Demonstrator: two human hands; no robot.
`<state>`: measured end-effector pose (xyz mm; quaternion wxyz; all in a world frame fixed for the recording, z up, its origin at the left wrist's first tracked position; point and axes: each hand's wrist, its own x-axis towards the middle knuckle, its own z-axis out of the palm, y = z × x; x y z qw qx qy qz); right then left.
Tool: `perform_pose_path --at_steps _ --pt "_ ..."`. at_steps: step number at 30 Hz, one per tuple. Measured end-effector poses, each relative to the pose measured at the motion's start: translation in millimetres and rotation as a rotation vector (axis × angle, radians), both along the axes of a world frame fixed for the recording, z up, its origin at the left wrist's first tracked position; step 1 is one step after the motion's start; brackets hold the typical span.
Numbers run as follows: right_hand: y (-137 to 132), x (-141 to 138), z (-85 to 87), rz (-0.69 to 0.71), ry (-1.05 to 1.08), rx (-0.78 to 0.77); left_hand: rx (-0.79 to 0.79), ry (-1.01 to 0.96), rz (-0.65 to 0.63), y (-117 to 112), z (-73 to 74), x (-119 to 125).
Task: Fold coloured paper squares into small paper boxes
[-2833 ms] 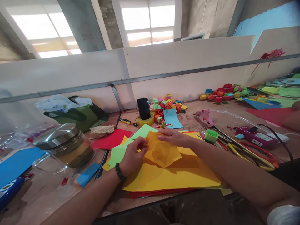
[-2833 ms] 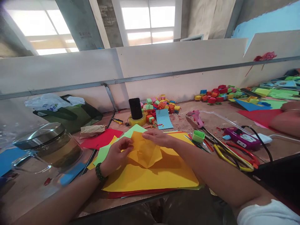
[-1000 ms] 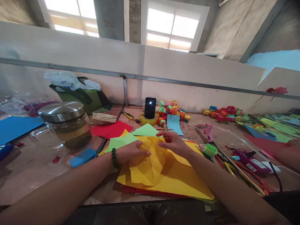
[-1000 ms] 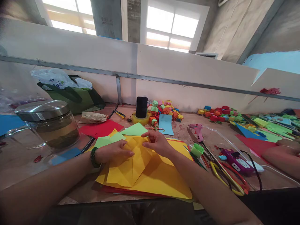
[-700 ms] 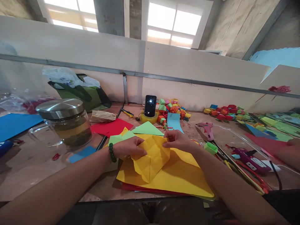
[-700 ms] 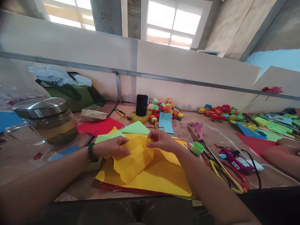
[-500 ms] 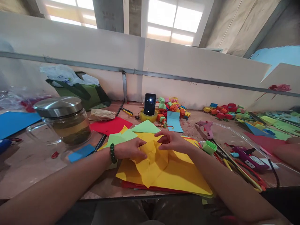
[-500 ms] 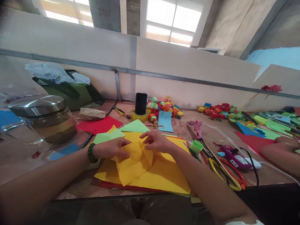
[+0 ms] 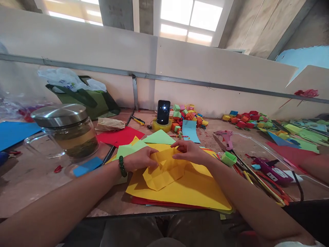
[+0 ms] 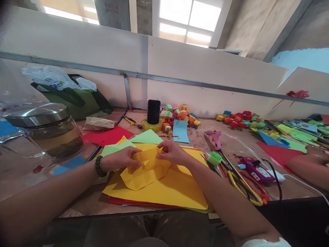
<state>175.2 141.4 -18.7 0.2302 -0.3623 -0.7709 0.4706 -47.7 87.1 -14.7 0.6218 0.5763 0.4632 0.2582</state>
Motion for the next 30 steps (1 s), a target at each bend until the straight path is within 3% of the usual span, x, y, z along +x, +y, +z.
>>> perform_pose_path --at_steps 4,13,20,25,30 --pt "8 3 -8.8 0.012 -0.021 0.018 -0.027 -0.068 0.050 2 1.8 -3" --pt "9 7 -0.3 0.045 0.014 -0.050 -0.075 -0.177 0.119 5 3.2 -9" --pt "12 9 -4.1 0.060 -0.009 0.022 -0.050 -0.156 0.181 10 4.1 -14" --pt "1 -1 -4.8 0.095 -0.028 0.048 -0.086 -0.065 0.067 8 1.4 -12" --pt "-2 -5 -7.5 0.011 0.000 0.123 -0.004 0.035 0.021 3 -3.0 -6"
